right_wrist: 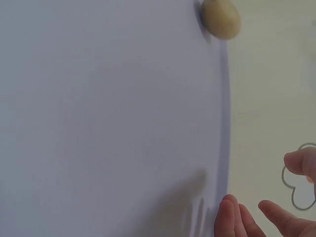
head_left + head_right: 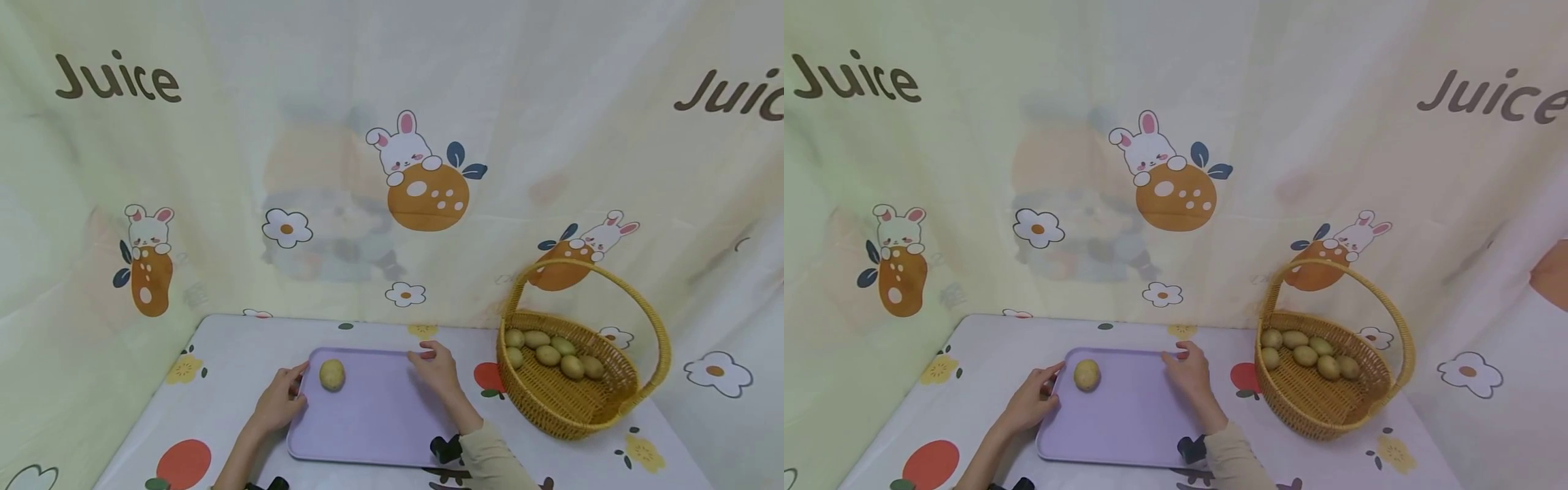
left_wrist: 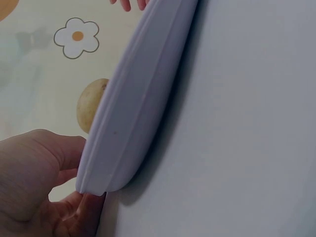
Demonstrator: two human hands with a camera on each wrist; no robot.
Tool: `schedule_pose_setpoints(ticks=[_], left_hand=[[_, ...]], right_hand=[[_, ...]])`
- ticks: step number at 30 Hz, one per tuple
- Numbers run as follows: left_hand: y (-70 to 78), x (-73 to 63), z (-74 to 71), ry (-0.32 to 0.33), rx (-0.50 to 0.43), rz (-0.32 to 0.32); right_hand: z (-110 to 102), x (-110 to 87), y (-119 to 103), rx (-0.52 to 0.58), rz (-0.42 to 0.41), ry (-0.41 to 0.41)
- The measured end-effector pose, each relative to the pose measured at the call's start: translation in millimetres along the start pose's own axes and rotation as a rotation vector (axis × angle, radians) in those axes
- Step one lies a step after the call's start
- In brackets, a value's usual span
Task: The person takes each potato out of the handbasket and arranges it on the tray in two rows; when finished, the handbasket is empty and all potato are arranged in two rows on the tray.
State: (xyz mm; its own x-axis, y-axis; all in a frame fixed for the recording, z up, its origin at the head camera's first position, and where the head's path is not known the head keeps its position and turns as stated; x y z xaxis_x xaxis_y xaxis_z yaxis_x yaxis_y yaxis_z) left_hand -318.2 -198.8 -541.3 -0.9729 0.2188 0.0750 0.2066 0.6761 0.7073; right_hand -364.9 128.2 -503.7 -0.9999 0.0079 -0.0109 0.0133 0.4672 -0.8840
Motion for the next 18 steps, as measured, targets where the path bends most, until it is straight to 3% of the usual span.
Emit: schedule_pose_setpoints(ticks=[7,18], left_hand=[[-5.4,0.2,2.0,-0.002,0.011,-0.036],[-0.9,1.0,1.5,0.001,0.014,0.002]], right_hand=[[-12,0.7,7,-0.015,0.032,-0.005],[-40,4.1,13,-0.012,0.025,0.013]])
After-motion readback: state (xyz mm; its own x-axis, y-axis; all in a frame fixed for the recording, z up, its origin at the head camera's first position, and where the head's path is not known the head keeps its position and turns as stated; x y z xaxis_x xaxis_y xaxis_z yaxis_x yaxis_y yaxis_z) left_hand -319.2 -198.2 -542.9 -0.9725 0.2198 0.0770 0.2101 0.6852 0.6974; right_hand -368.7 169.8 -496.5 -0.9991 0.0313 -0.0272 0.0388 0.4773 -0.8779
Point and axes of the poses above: each hand's wrist, its own x-axis towards the middle knuckle, its own z-axis out of the palm, y = z × x, the point moved 10 cm from there along x, towards the middle knuckle, and after that the axes turned 10 degrees about -y, right-handed, at the moved point
